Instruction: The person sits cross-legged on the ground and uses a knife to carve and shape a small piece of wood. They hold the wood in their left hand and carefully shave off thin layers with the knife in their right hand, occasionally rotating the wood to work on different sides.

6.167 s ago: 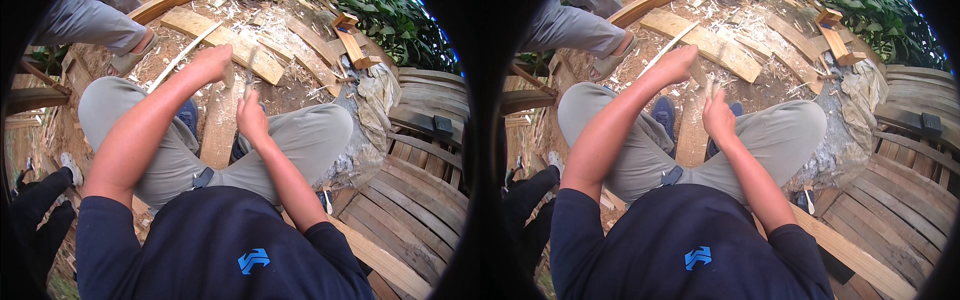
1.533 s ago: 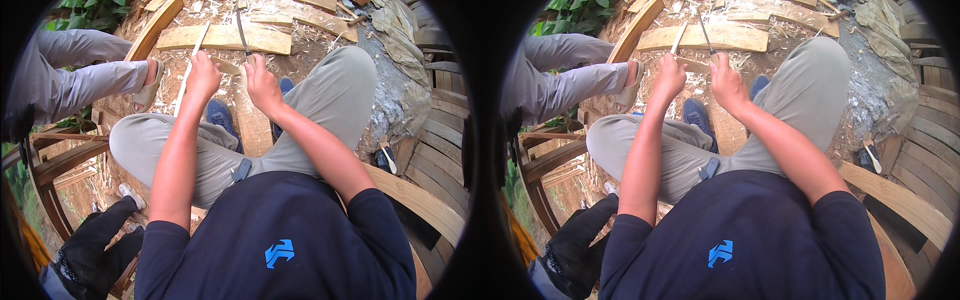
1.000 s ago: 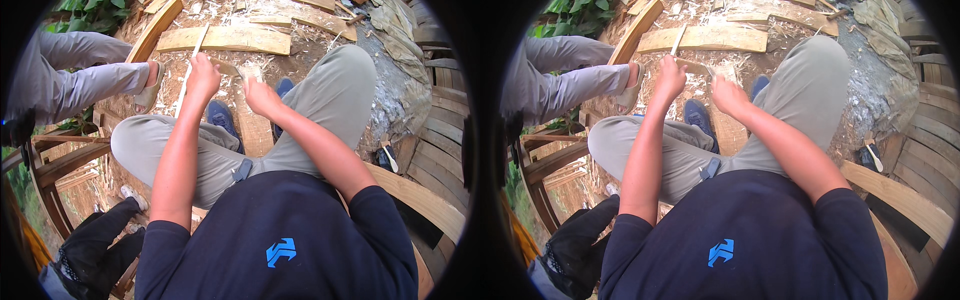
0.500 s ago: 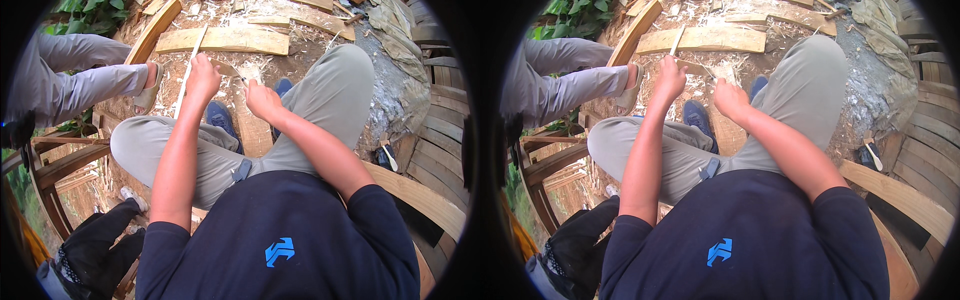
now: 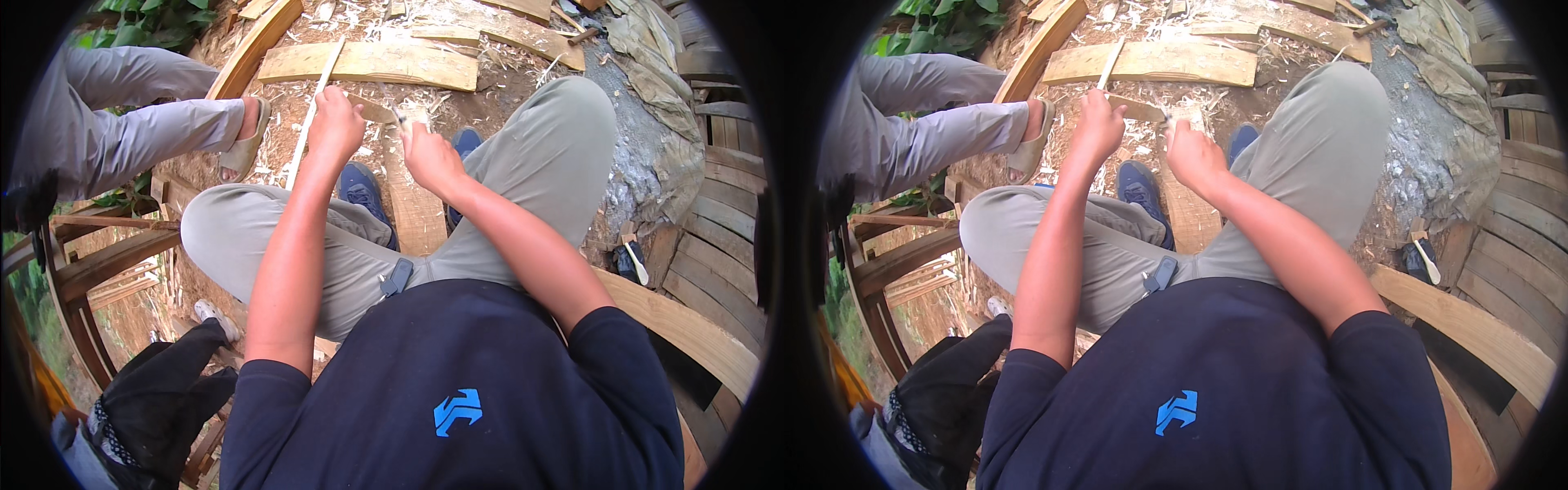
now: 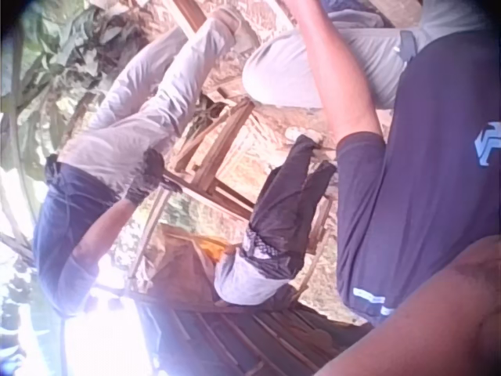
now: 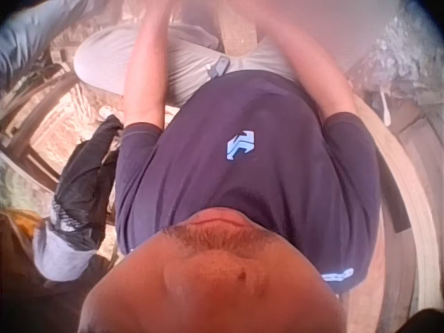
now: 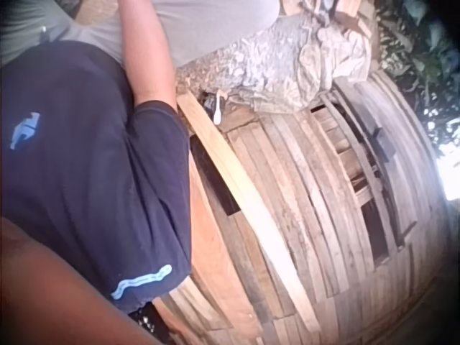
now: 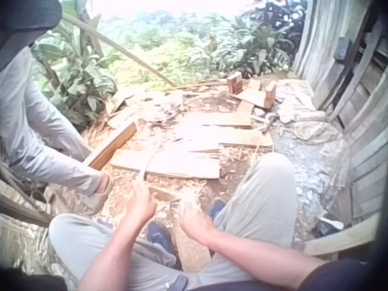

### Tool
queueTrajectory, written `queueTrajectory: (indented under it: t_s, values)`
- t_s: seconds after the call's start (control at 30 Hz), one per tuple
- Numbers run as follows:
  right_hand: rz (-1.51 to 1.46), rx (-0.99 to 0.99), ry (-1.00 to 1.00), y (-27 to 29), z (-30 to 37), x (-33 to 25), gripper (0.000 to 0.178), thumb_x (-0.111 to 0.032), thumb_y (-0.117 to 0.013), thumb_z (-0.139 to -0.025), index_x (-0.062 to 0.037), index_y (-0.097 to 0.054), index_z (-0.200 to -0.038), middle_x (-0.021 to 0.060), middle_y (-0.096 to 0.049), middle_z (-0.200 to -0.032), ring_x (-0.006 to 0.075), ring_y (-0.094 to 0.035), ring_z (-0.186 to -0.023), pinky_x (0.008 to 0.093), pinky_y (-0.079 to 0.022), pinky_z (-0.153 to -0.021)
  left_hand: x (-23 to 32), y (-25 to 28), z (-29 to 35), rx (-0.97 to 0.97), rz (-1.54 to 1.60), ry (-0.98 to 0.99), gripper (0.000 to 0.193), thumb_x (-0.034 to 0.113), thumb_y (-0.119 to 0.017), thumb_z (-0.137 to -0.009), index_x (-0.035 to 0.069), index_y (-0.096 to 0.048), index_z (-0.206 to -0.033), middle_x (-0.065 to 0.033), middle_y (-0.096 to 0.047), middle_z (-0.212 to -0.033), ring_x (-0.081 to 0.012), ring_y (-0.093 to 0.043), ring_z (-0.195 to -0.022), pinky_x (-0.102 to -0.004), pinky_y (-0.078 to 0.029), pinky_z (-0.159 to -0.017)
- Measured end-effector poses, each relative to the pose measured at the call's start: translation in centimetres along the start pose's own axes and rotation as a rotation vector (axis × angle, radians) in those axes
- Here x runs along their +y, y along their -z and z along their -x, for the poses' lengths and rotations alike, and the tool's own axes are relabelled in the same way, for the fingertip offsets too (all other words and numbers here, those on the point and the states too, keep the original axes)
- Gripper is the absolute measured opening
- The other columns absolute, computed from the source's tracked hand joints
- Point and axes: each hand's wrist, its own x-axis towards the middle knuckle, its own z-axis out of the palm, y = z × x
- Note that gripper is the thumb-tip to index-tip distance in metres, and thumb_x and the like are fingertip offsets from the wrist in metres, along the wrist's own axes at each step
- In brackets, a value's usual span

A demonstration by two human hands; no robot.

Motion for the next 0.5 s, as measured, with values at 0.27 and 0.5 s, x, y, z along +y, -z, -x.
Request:
queueTrajectory:
  t_s: [0.27,0.5]
  values:
    - [-0.03,0.043,0.004,-0.5,-0.2,1.4,0.033,-0.03,-0.044,-0.105,-0.0022,-0.05,-0.121,0.0301,-0.069,-0.089,0.0507,-0.068,-0.088,0.0594,-0.052,-0.079,0.6,0.1,-0.3,-0.005,-0.04,-0.043,0.039,0.024,-0.063,-0.097,-0.002,-0.044,-0.118,-0.0292,-0.052,-0.126,-0.049,-0.062,-0.106,-0.0568,-0.051,-0.088]
    - [-0.21,0.089,-0.025,4.2,0.3,-2.8,0.038,-0.032,-0.045,-0.105,-0.0002,-0.052,-0.125,0.0307,-0.07,-0.098,0.0478,-0.068,-0.097,0.0566,-0.053,-0.085,-0.2,-0.2,-0.2,0.004,-0.028,-0.04,0.039,0.025,-0.063,-0.096,-0.002,-0.044,-0.117,-0.0294,-0.052,-0.124,-0.0491,-0.063,-0.104,-0.0575,-0.051,-0.088]
